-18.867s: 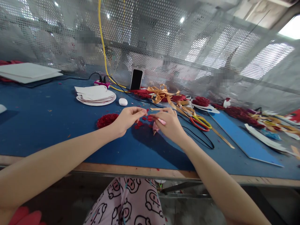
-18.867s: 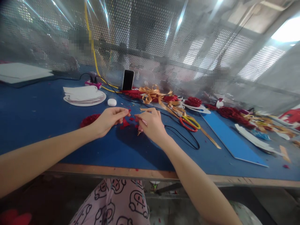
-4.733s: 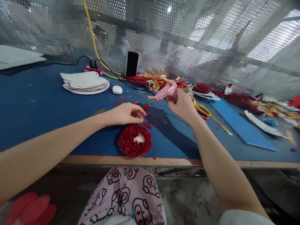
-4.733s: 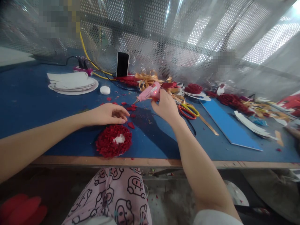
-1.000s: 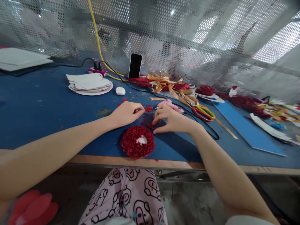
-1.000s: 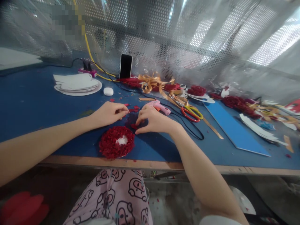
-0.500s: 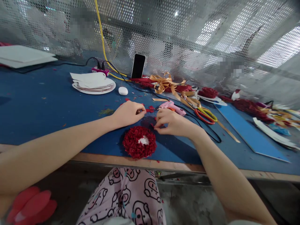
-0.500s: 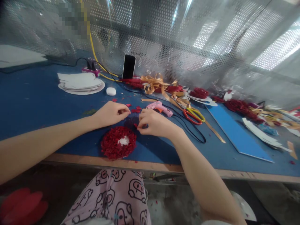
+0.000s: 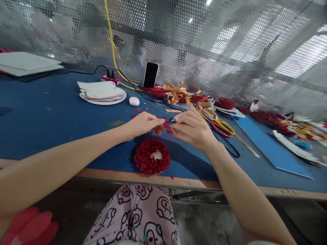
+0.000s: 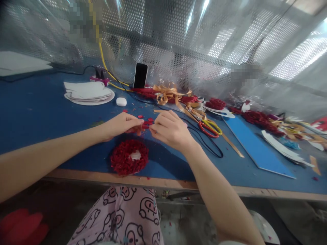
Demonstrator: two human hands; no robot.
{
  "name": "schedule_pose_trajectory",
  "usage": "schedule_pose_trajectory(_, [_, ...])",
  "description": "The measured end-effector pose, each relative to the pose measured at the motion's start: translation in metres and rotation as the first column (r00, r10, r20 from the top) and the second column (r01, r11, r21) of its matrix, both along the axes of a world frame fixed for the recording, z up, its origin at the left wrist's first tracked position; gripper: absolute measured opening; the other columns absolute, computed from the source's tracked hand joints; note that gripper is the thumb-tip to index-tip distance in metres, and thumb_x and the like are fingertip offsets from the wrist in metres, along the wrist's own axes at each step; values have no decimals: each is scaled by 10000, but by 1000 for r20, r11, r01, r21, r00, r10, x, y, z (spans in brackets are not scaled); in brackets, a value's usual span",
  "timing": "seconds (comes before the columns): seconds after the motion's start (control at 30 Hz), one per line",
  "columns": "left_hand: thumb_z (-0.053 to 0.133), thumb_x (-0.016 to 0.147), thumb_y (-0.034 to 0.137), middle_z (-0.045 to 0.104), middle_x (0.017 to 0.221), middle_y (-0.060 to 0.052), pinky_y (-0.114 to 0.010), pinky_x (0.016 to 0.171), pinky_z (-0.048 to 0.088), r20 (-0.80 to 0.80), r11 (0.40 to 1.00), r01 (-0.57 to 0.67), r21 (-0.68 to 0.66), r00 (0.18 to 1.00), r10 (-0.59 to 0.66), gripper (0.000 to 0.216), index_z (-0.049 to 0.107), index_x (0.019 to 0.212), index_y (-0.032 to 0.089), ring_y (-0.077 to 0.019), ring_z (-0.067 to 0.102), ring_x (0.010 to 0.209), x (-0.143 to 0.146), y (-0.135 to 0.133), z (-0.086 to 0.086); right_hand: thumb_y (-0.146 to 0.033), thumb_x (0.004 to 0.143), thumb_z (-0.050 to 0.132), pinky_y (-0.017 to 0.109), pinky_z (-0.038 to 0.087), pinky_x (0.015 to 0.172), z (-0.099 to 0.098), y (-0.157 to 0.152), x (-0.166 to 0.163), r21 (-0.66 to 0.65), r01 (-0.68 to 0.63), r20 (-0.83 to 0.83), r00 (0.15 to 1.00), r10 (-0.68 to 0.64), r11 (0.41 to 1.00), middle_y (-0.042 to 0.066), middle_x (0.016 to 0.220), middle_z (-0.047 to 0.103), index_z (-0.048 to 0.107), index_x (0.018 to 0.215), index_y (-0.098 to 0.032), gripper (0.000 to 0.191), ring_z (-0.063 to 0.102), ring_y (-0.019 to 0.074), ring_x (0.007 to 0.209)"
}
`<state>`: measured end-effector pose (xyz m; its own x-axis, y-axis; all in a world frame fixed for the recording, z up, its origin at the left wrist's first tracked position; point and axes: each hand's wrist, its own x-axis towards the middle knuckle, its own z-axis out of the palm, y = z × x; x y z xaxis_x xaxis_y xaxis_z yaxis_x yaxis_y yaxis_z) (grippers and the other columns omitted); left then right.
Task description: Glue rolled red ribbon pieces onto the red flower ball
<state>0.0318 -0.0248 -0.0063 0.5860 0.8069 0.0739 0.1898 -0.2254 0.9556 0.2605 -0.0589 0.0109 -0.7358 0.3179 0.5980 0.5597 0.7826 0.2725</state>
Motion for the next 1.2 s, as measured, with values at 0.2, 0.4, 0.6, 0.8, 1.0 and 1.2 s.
schedule_pose_trajectory(0.2, [639,833,344,726,692,-43,-248,551,345,13,1000,-10,7,1000,9,278,717,637,163,-103,485,582,0,-1,-2,-172,928,624,355,512,788,-1,-1,-4,65,-48,42,998,46,997,34,798,633,695,862,-223,109,584,180,842])
schedule_pose_trajectory(0.4, [620,839,323,731,697,-30,-257,592,378,-14,993,-23,114,1000,25,241,738,699,166,-116,535,601,0,3,-7,-214,922,655,374,529,832,-2,1,0,-20,-19,-18,1000,19,1000,38,847,687,727,982,-238,97,632,196,905])
schedule_pose_trajectory(0.6, [596,882,363,742,734,-23,-249,590,389,-33,964,-8,267,999,17,263,724,784,156,-120,562,614,-2,2,-4,-272,856,744,364,571,855,-6,3,0,-439,17,-323,930,-176,898,46,1017,771,727,1172,-240,318,710,192,905])
schedule_pose_trajectory(0.8, [574,907,368,738,718,-20,-238,570,384,-106,931,21,365,994,19,281,728,812,152,-109,551,573,-3,-2,1,-359,803,794,336,591,775,-7,6,-2,-618,-63,-434,858,-274,784,33,887,795,812,966,-243,201,727,196,815])
schedule_pose_trajectory(1.0, [577,908,365,733,701,-15,-235,597,408,-127,917,15,398,991,39,281,740,807,159,-112,568,579,-4,-4,3,-358,760,821,308,604,711,-6,3,-5,-659,-95,-445,849,-285,746,28,846,796,820,957,-245,227,730,183,746])
schedule_pose_trajectory(1.2, [587,901,348,739,712,-25,-232,594,408,-121,925,6,380,992,44,264,741,826,148,-115,573,589,-3,-6,5,-358,760,820,297,600,699,-7,3,-7,-656,-99,-447,850,-279,748,23,830,795,823,938,-246,210,728,180,744])
